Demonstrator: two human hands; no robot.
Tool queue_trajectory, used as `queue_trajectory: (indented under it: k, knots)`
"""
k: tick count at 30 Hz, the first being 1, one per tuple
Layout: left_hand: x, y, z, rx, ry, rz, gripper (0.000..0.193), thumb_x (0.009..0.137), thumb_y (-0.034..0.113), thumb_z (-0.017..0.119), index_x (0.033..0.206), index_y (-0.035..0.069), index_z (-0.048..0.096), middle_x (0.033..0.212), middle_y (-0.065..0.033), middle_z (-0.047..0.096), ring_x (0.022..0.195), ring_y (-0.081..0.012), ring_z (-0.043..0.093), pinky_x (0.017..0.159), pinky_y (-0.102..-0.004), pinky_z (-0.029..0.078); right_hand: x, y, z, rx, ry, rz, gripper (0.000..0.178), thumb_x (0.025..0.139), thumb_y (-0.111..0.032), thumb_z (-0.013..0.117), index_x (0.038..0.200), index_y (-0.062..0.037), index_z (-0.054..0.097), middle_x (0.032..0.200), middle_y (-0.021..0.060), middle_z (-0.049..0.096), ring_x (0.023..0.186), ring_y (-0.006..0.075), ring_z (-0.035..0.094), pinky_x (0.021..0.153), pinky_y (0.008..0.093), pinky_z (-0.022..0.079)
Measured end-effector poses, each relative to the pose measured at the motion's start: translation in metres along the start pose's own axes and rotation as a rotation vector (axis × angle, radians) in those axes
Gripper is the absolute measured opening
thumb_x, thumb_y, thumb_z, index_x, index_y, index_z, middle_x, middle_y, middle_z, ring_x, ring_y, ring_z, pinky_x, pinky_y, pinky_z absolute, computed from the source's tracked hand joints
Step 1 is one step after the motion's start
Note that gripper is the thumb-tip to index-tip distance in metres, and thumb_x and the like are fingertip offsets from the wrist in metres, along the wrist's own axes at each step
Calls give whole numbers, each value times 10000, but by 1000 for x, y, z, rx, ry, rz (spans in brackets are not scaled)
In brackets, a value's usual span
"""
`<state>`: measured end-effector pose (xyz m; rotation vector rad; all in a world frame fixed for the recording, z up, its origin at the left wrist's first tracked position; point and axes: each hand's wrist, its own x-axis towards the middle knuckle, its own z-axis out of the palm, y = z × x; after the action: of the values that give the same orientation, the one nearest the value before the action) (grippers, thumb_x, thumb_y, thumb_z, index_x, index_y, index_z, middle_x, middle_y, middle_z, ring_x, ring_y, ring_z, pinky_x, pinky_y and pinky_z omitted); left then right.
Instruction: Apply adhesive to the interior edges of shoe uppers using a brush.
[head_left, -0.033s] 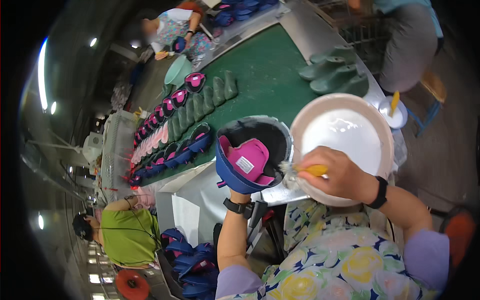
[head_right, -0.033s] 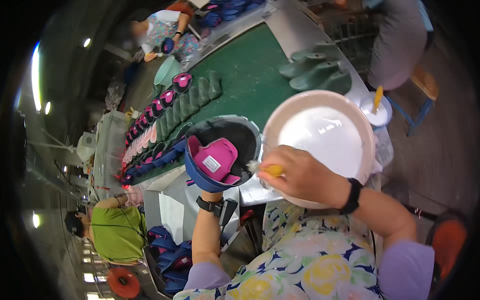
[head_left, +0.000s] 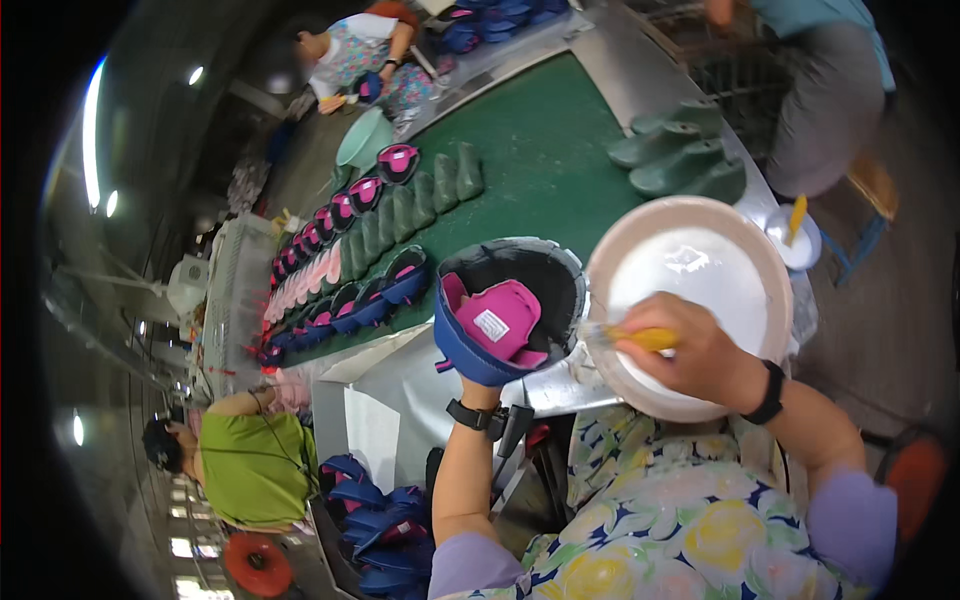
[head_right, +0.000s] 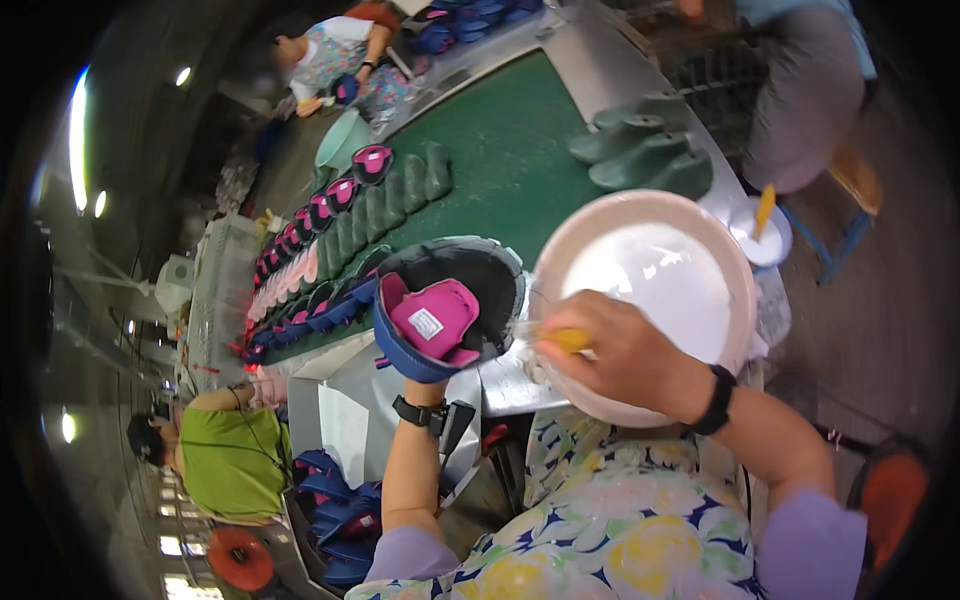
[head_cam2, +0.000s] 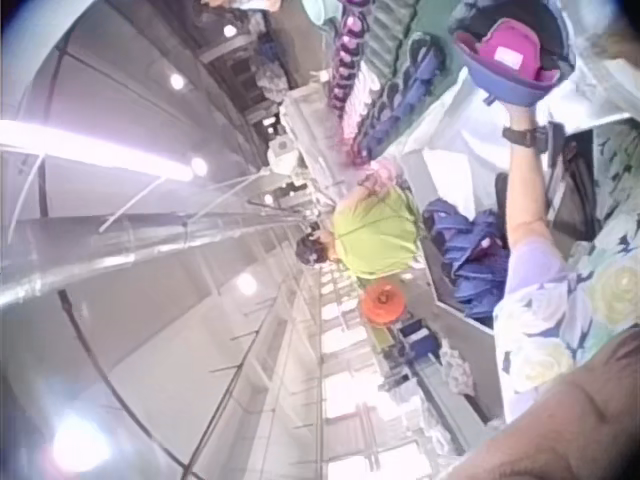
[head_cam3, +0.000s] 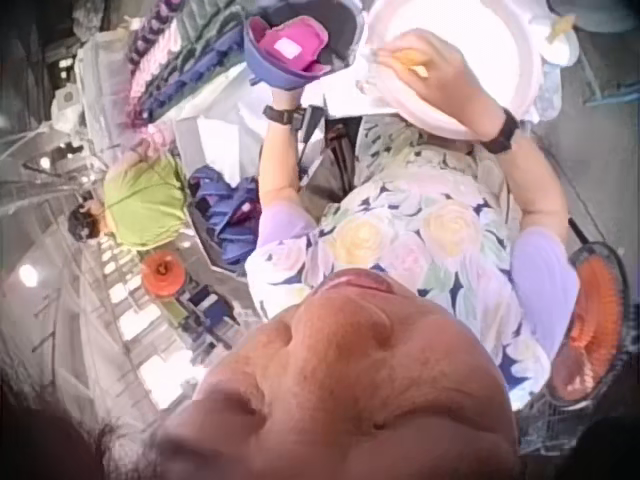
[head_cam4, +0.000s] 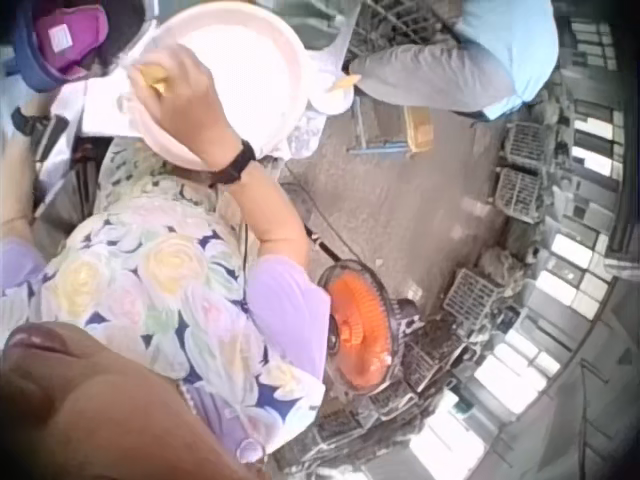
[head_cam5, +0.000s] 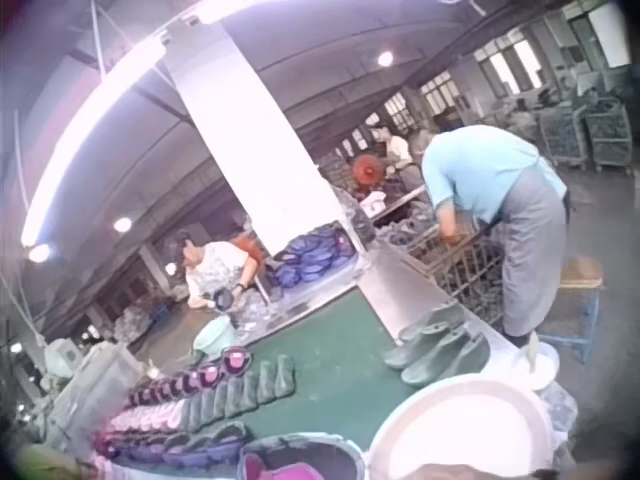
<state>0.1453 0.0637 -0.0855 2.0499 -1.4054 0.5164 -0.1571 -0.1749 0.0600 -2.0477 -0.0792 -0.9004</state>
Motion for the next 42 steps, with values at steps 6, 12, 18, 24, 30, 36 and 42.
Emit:
queue_trajectory:
  k: [6, 12, 18, 24, 30, 36, 42]
  knots:
    - [24, -64, 1, -1124, -26, -972, 212, 1057, 171, 425, 1245, 96, 487, 1009, -90, 663, 777, -196, 663, 673, -341, 588, -27, 17, -51, -162, 195, 289, 172, 859, 47, 700, 1001, -14, 624, 932, 111, 671, 860, 205, 675, 758, 294, 524]
    - [72, -144, 51, -1276, 367, -1075, 546, 975, 33, 540, 1472, 105, 325, 922, -95, 626, 755, -190, 653, 667, -335, 603, -44, 30, -64, -82, 229, 467, 112, 915, 36, 641, 1015, 0, 607, 982, 94, 645, 875, 162, 634, 780, 281, 513]
    - [43, -213, -15, -122, 197, -1083, 439, 955, 124, 599, 1389, 102, 538, 1026, -92, 685, 817, -197, 682, 759, -353, 566, -43, 44, -58, 5, 128, 595, 82, 963, 10, 590, 1045, 3, 589, 1044, 81, 600, 924, 130, 593, 812, 244, 484]
    - [-91, -134, -189, -194, -908, -1039, 905, 765, 587, 776, 1428, 45, 483, 1189, -152, 647, 1037, -256, 619, 834, -372, 504, -23, 42, -39, 87, -19, 622, 86, 969, -3, 591, 1055, -5, 587, 1038, 63, 596, 950, 118, 581, 818, 243, 475]
    - [-183, -55, -217, -95, -1166, -1135, 1061, 601, 404, 949, 1409, 9, 387, 1300, -257, 585, 1230, -346, 572, 1063, -383, 437, -15, 17, -21, -13, -69, 432, 105, 883, 29, 662, 973, -1, 617, 932, 89, 644, 865, 165, 623, 801, 273, 489]
    - [-92, -58, -214, 16, -844, -1058, 395, 681, 221, 808, 957, 20, 611, 865, -160, 671, 842, -323, 660, 746, -415, 520, -25, 7, -36, -66, -85, 399, 116, 864, 3, 694, 960, -13, 631, 893, 93, 686, 818, 186, 683, 731, 292, 523]
    - [45, -33, -152, 123, -781, -932, 410, 772, 158, 664, 1052, -101, 511, 944, -259, 672, 695, -371, 709, 480, -440, 584, -26, -6, -32, -39, -85, 421, 106, 875, -7, 695, 960, -20, 632, 897, 98, 692, 833, 197, 695, 744, 293, 531]
